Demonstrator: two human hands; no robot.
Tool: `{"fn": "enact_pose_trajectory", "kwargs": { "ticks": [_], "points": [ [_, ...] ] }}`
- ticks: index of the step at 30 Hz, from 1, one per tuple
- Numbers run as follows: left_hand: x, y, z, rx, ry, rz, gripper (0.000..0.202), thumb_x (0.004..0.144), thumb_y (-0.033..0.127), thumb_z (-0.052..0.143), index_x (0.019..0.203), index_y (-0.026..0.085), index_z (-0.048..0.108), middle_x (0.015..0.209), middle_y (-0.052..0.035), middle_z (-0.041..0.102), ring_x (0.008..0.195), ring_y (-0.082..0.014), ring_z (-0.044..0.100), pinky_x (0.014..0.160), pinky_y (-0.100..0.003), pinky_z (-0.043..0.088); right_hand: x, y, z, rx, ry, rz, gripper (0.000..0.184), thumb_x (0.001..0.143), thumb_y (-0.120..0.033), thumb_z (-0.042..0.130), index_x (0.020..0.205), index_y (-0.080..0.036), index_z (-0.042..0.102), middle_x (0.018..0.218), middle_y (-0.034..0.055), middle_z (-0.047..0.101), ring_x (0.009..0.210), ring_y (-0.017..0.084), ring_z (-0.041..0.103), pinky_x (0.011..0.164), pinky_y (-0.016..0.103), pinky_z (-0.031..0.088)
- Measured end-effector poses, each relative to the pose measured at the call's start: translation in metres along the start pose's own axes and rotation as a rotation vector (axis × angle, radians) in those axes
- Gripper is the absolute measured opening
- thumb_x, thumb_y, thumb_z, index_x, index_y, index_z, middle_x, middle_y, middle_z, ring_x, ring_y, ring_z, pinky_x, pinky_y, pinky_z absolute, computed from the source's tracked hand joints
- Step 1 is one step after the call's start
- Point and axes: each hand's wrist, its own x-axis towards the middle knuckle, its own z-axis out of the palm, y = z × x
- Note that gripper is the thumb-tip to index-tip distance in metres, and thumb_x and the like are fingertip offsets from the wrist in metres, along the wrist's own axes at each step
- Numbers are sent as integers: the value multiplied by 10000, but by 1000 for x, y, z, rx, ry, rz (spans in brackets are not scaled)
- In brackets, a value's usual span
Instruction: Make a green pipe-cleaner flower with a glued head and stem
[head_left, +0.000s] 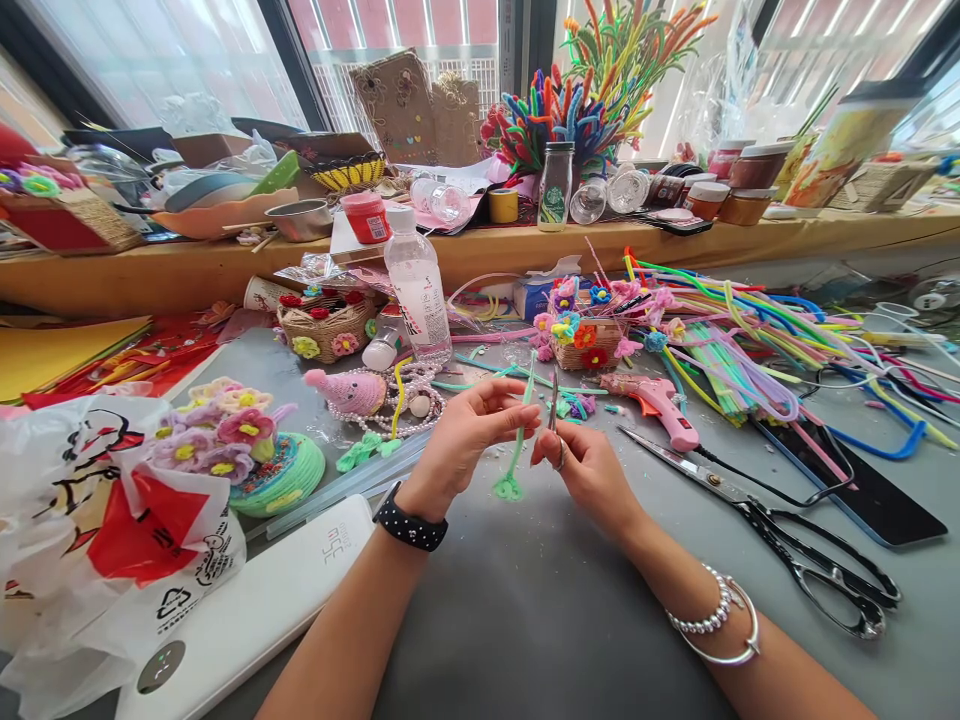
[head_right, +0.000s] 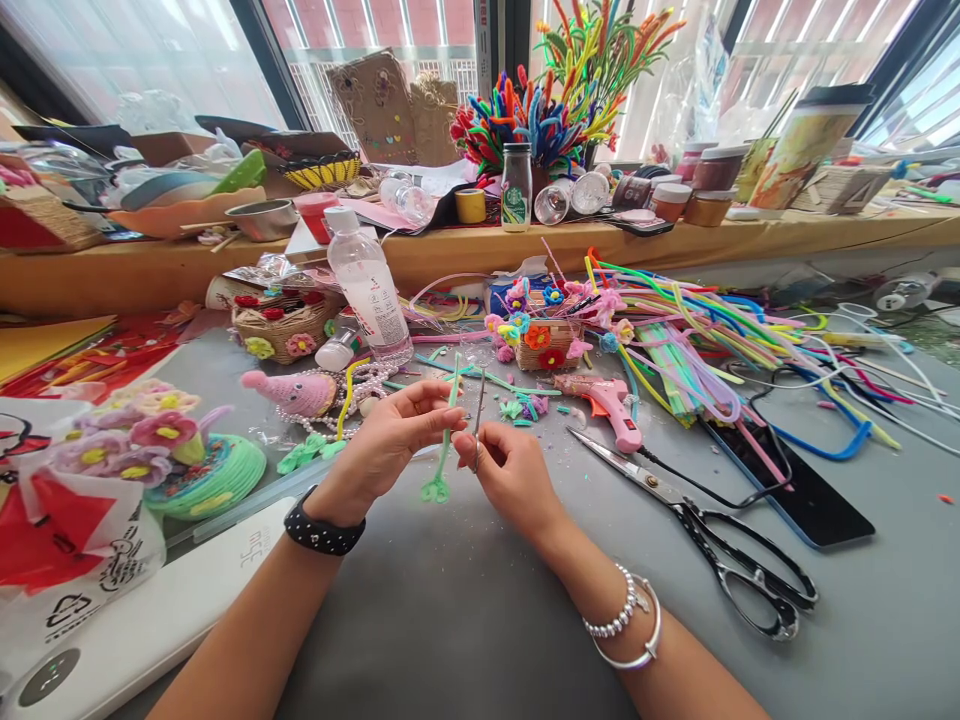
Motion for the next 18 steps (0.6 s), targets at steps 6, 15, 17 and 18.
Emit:
{"fn": "enact_pose_trajectory", "kwargs": {
  "ticks": [6, 15, 17, 18],
  "points": [
    [-1, 1, -1, 15, -55, -34, 332, 612, 207, 666, 897, 191, 497, 574, 61, 564, 556, -65, 555, 545, -182, 399, -1, -2, 0, 1, -83, -41, 517, 748, -630, 285, 619, -156, 448, 539, -28, 326, 508, 93, 299, 453, 208, 240],
    [-4, 3, 0, 31, -118, -43, 353, 637, 232, 644, 933, 200, 456, 533, 87, 519, 464, -56, 525, 486, -177, 357, -1, -1, 0, -40, -170, -79, 530, 748, -640, 273, 646, -153, 455, 536, -40, 303, 493, 85, 293, 461, 210, 240],
    [-4, 4, 0, 41, -116, -53, 357, 626, 238, 652, 923, 197, 457, 524, 89, 508, 467, -58, 529, 479, -172, 349, -1, -1, 0, -46, -170, -76, 540, 739, -651, 270, 637, -154, 455, 533, -40, 301, 491, 85, 288, 457, 210, 240],
    [-4, 4, 0, 50, -116, -58, 358, 620, 241, 656, 915, 195, 459, 520, 88, 502, 474, -60, 531, 475, -170, 345, -1, -1, 0, -51, -168, -71, 545, 736, -655, 271, 633, -154, 459, 531, -40, 302, 490, 85, 286, 454, 210, 240]
  ]
}}
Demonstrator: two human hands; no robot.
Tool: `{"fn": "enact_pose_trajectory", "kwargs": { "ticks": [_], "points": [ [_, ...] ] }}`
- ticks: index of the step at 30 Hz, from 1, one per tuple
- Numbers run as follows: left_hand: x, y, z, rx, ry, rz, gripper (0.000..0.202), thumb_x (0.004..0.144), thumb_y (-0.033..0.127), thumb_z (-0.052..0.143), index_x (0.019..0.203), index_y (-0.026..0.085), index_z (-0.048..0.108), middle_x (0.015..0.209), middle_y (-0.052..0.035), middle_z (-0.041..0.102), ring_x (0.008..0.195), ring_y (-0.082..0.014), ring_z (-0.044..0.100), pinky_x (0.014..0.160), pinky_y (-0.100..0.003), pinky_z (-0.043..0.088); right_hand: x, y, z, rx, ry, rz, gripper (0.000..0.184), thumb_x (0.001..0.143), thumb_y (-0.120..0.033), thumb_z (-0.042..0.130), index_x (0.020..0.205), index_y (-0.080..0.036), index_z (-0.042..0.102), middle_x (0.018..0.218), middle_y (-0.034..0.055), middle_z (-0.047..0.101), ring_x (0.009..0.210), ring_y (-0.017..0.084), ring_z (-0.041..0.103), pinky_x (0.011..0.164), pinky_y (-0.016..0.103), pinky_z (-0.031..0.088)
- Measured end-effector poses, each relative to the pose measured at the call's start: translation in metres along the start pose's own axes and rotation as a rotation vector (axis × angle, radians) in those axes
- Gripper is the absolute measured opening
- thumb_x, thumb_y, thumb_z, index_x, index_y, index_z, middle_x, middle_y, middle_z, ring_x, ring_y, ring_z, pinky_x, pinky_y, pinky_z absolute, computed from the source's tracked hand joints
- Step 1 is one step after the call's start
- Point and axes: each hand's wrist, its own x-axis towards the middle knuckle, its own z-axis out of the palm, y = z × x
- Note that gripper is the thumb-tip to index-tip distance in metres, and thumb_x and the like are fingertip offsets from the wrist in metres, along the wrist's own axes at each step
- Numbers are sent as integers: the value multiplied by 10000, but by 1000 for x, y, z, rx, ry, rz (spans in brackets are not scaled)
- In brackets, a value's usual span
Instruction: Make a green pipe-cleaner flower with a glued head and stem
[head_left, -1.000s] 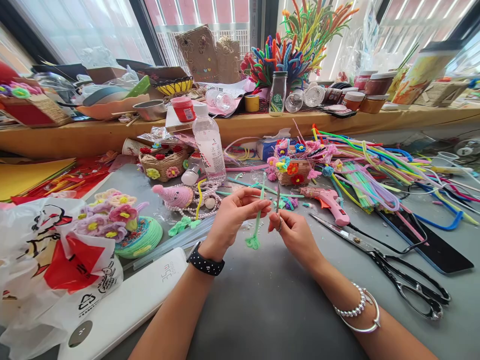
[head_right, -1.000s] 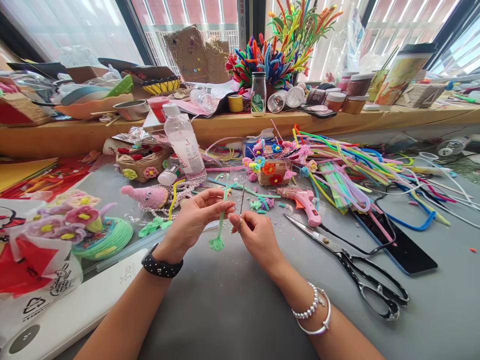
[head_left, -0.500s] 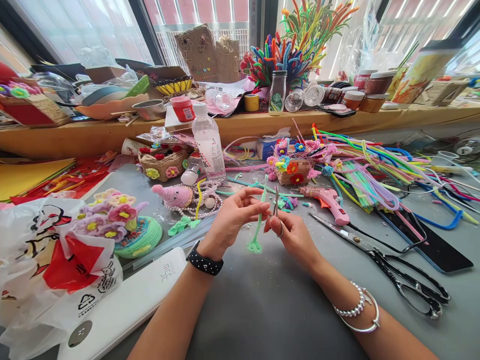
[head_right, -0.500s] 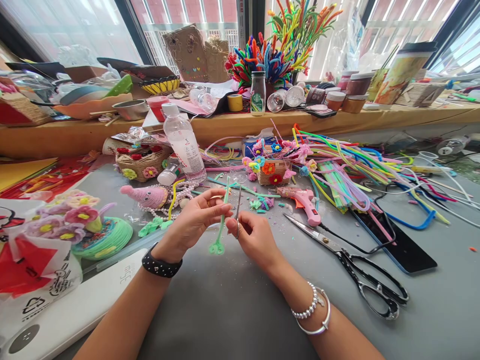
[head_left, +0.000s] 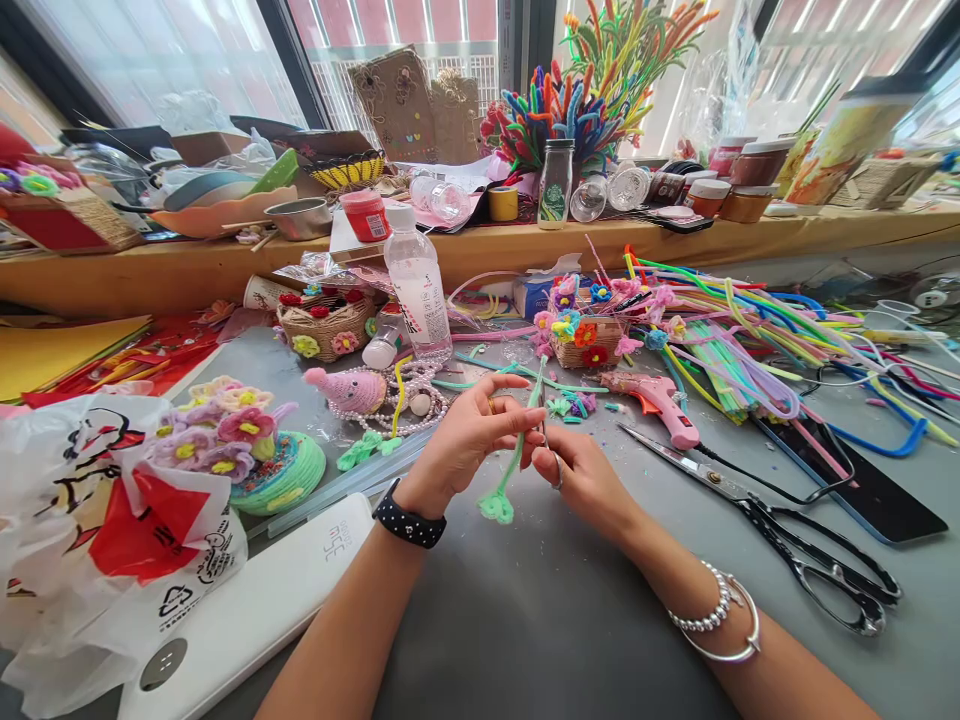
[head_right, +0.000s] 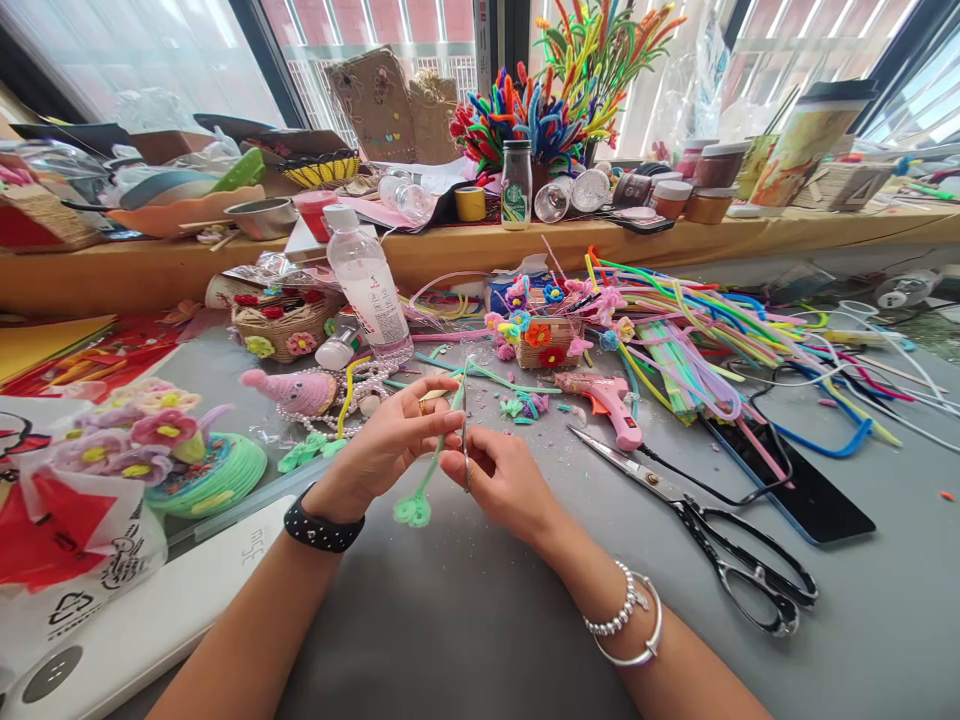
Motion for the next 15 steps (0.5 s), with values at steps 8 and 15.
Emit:
{"fn": "enact_pose_trajectory", "kwargs": {
  "ticks": [8, 15],
  "points": [
    [1, -1, -2, 81, 12, 23, 324, 620, 255, 654, 875, 178, 470, 528, 73, 486, 491, -53, 510, 465, -159, 338, 0, 0, 1, -32, 30, 35, 455, 769, -555, 352, 584, -153, 460, 507, -35, 340, 478, 81, 300, 449, 208, 248],
    [2, -1, -3, 95, 26, 14, 309, 620, 283, 651, 846, 189, 463, 528, 76, 488, 507, -66, 535, 485, -170, 358, 0, 0, 1, 1, 84, 62, 398, 748, -483, 449, 518, -173, 347, 489, -45, 326, 461, 74, 277, 439, 204, 236]
  ]
}}
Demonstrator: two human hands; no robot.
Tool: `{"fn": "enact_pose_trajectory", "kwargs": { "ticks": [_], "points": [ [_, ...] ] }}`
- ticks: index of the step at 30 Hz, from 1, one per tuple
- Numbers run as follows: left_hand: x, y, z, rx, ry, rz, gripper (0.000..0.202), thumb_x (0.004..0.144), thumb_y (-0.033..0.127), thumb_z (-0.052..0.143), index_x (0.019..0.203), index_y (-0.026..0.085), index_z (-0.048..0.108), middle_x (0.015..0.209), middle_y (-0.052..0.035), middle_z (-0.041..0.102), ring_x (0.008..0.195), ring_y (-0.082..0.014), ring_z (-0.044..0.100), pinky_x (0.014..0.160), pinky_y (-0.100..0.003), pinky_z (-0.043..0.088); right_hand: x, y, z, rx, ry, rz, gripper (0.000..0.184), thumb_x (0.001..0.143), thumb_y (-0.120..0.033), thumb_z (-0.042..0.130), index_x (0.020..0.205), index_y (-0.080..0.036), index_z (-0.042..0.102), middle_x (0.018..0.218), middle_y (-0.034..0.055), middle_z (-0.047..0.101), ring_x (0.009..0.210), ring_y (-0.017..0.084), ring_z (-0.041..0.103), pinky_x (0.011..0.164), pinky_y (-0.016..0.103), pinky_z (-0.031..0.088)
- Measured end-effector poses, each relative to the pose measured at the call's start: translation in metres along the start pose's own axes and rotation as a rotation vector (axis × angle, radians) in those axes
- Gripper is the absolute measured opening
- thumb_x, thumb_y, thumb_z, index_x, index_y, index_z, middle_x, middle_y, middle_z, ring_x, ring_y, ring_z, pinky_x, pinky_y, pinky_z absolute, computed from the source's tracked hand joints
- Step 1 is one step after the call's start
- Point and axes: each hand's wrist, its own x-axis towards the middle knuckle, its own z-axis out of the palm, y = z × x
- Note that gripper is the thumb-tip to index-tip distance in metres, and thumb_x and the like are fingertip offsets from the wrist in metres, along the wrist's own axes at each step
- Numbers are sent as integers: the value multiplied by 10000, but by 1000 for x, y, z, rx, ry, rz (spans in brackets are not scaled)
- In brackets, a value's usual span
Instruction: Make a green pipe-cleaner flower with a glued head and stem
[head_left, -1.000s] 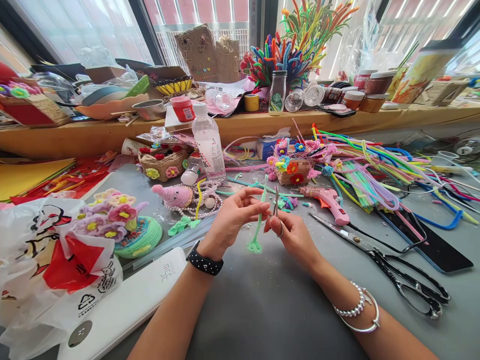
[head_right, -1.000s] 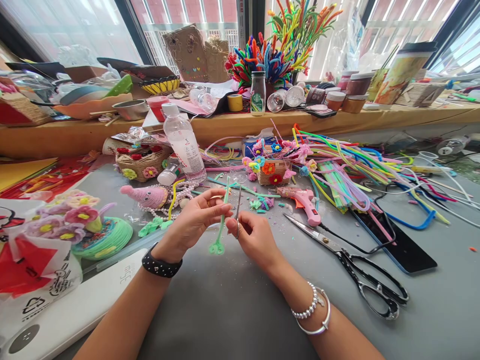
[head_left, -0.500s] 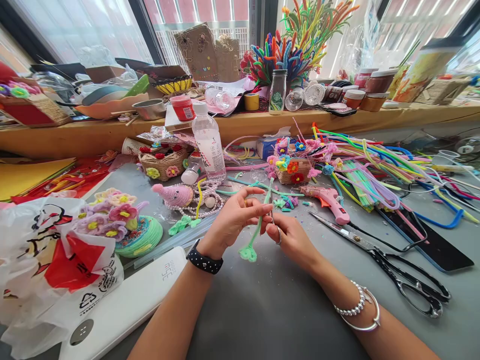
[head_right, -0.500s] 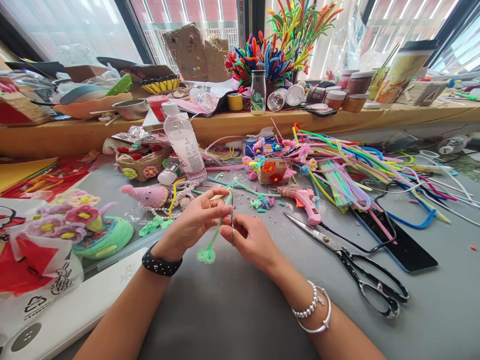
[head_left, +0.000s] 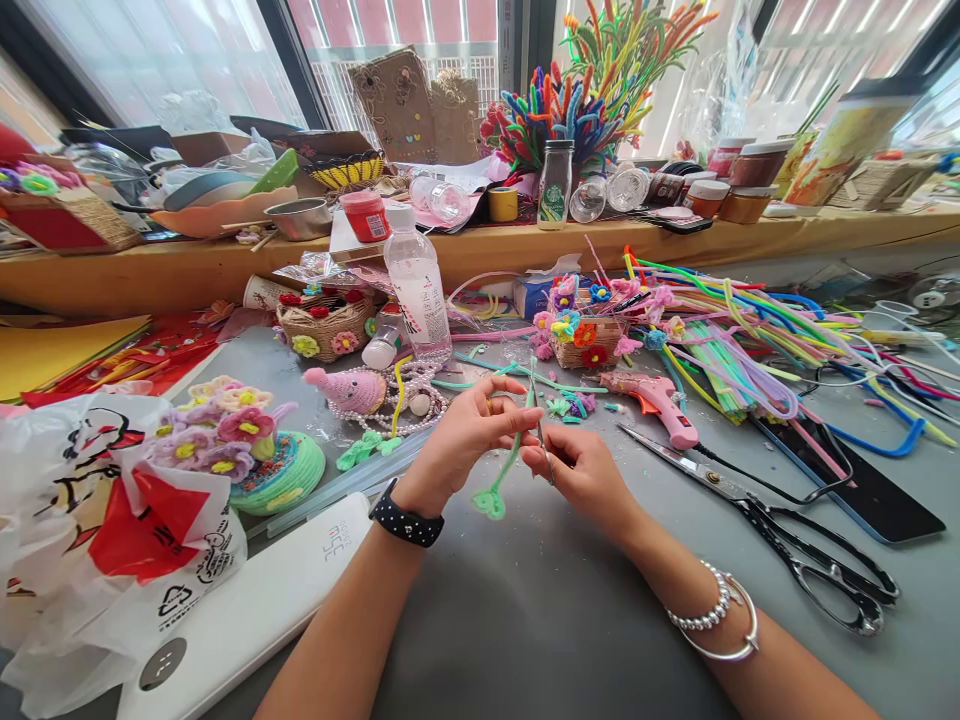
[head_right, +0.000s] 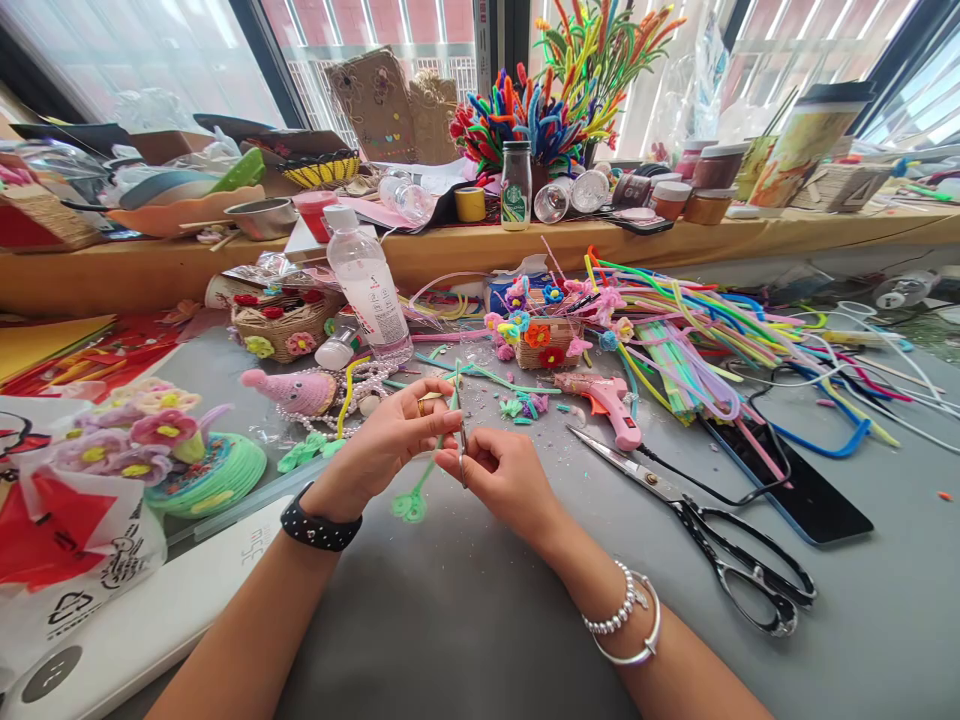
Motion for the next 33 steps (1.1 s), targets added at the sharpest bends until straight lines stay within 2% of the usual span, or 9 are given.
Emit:
{"fn": "enact_pose_trajectory", "kwargs": {
  "ticks": [6, 9, 12, 20, 25, 29, 33],
  "points": [
    [1, -1, -1, -40, 29, 2, 315, 618, 275, 655, 848, 195, 456, 534, 78, 483, 539, -81, 559, 528, -190, 395, 0, 1, 1, -35, 67, -14, 421, 737, -450, 489, 491, -182, 277, 460, -57, 299, 453, 71, 256, 437, 201, 228],
    [0, 0, 0, -49, 28, -14, 269, 618, 274, 653, 773, 172, 458, 599, 57, 503, 544, -75, 557, 532, -193, 401, 0, 1, 0, -50, 86, -25, 428, 733, -449, 496, 482, -183, 273, 453, -59, 298, 449, 71, 255, 435, 200, 229],
    [-1, 1, 1, -56, 21, -20, 244, 622, 276, 649, 691, 157, 447, 628, 53, 497, 538, -59, 542, 536, -189, 403, 0, 1, 1, -55, 90, -23, 425, 736, -449, 491, 476, -182, 286, 450, -56, 312, 446, 72, 266, 436, 199, 240],
    [0, 1, 2, -19, 32, -1, 229, 625, 296, 642, 653, 153, 466, 579, 47, 501, 530, -64, 523, 543, -199, 410, 1, 1, 1, -50, 113, 7, 417, 744, -461, 476, 466, -176, 354, 445, -47, 340, 438, 75, 284, 429, 202, 246],
    [-1, 3, 3, -38, 48, 2, 217, 628, 293, 637, 647, 150, 475, 577, 50, 500, 513, -57, 520, 520, -183, 410, 1, 2, 0, 2, 19, -7, 465, 757, -563, 372, 529, -163, 438, 481, -35, 352, 461, 83, 303, 436, 206, 250],
    [-2, 3, 3, -43, -15, 4, 199, 649, 281, 621, 646, 154, 468, 571, 50, 515, 494, -54, 514, 485, -173, 405, 0, 0, -1, 15, -54, -26, 530, 743, -636, 285, 622, -156, 473, 526, -27, 362, 491, 92, 313, 449, 209, 255],
    [-3, 4, 5, -29, -53, -3, 203, 648, 282, 618, 655, 150, 463, 573, 39, 507, 464, -55, 493, 460, -183, 405, 0, -1, -1, 5, -92, -20, 536, 742, -644, 273, 650, -155, 472, 543, -29, 353, 495, 90, 304, 454, 213, 249]
  ]
}}
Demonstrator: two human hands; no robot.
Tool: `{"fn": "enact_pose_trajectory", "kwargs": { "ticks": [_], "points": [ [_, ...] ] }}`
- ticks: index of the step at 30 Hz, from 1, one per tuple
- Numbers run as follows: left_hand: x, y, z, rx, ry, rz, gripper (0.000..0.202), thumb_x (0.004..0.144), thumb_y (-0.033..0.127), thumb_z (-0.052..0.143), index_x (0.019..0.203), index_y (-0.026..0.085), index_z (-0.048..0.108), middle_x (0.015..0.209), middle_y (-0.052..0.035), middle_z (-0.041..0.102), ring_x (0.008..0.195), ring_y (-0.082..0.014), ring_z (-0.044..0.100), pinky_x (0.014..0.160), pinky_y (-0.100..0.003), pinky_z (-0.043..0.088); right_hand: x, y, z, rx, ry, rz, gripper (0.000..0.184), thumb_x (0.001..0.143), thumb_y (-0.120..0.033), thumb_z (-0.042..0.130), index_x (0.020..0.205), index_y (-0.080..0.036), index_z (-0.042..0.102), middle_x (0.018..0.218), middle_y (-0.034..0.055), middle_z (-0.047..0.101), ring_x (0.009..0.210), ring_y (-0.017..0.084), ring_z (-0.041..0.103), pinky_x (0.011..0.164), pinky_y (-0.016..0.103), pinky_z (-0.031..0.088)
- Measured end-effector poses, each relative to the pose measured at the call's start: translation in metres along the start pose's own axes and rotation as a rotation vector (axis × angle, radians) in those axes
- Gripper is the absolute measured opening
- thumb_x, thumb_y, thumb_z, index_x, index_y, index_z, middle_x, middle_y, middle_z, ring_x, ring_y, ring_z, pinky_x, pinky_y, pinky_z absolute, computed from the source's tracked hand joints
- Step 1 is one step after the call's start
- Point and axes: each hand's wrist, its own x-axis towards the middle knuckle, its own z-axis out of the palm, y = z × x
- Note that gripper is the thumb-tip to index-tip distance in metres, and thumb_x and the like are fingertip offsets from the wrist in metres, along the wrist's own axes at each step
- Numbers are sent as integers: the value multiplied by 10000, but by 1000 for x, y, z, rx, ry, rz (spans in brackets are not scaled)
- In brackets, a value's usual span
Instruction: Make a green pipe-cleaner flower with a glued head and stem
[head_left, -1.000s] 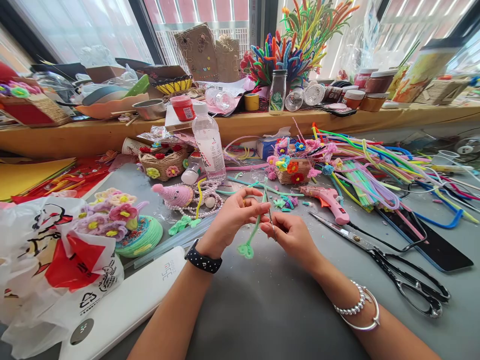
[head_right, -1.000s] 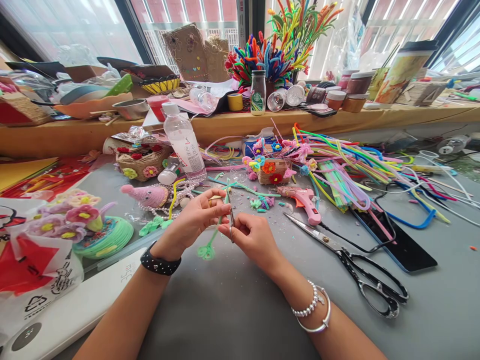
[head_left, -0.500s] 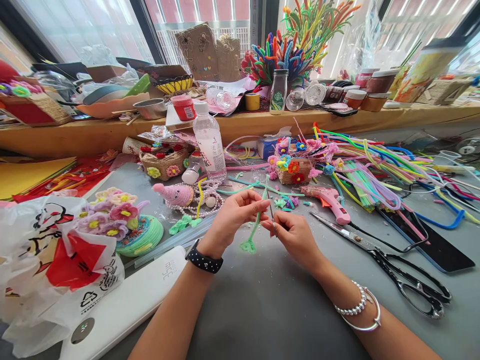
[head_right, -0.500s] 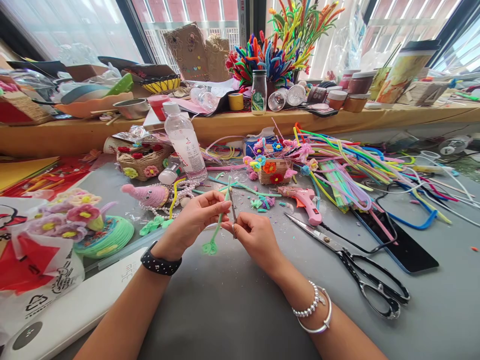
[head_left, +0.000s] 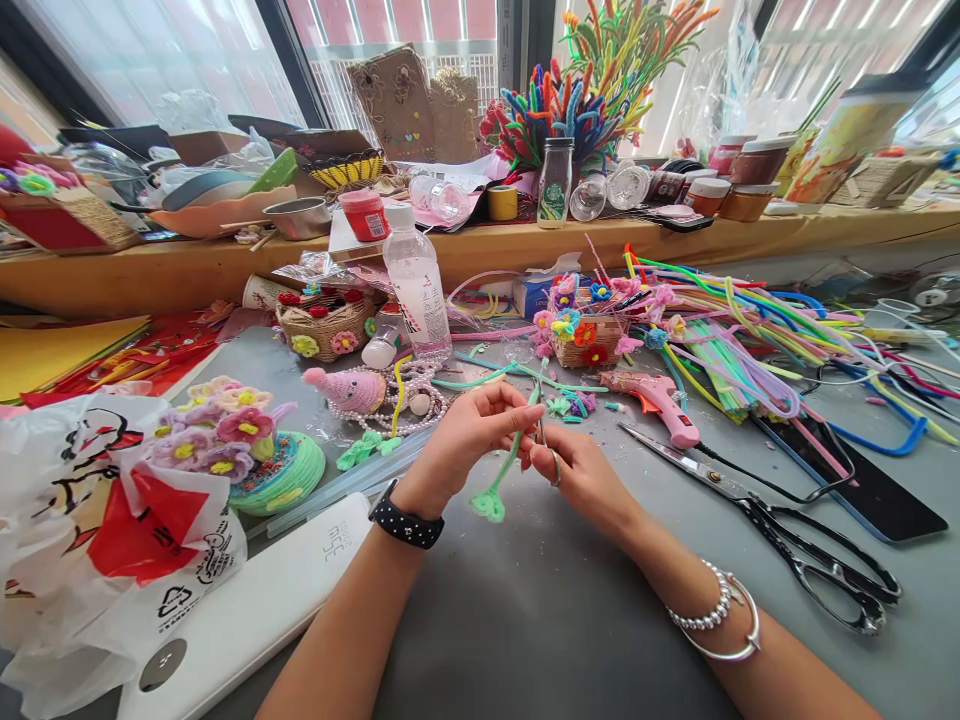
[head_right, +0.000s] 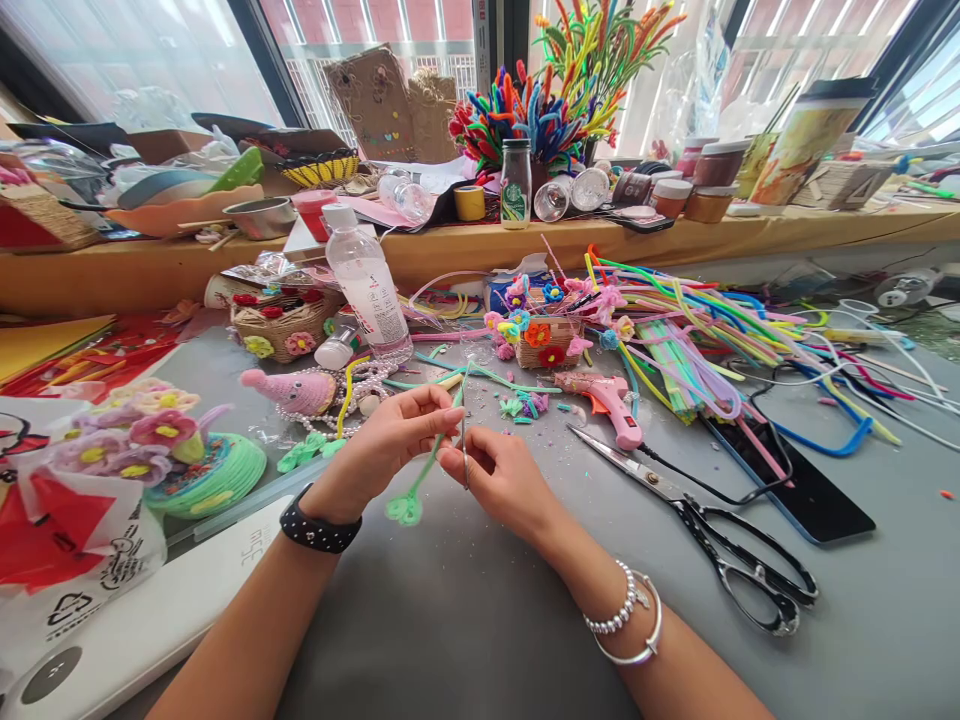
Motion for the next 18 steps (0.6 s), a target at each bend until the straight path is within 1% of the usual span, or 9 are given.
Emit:
{"fn": "enact_pose_trajectory", "kwargs": {
  "ticks": [5, 12, 18],
  "points": [
    [0, 1, 1, 26, -26, -33, 233, 632, 292, 628, 639, 149, 444, 535, 44, 479, 453, -64, 490, 462, -194, 403, 0, 1, -1, -13, 18, -7, 543, 729, -656, 283, 635, -156, 472, 534, -32, 351, 490, 88, 299, 453, 212, 253],
    [1, -1, -1, 6, -21, -36, 242, 624, 301, 636, 639, 152, 446, 544, 52, 480, 457, -63, 498, 471, -198, 401, 0, 2, -1, -14, 42, -12, 546, 731, -648, 295, 613, -150, 485, 558, -9, 414, 507, 98, 341, 471, 217, 274],
    [3, -5, -4, 23, -18, -18, 219, 647, 285, 624, 657, 154, 449, 565, 56, 470, 483, -55, 499, 490, -192, 391, 0, 0, 1, 15, 81, 20, 514, 727, -627, 336, 545, -159, 443, 518, -17, 386, 481, 92, 310, 460, 218, 262]
  ]
}}
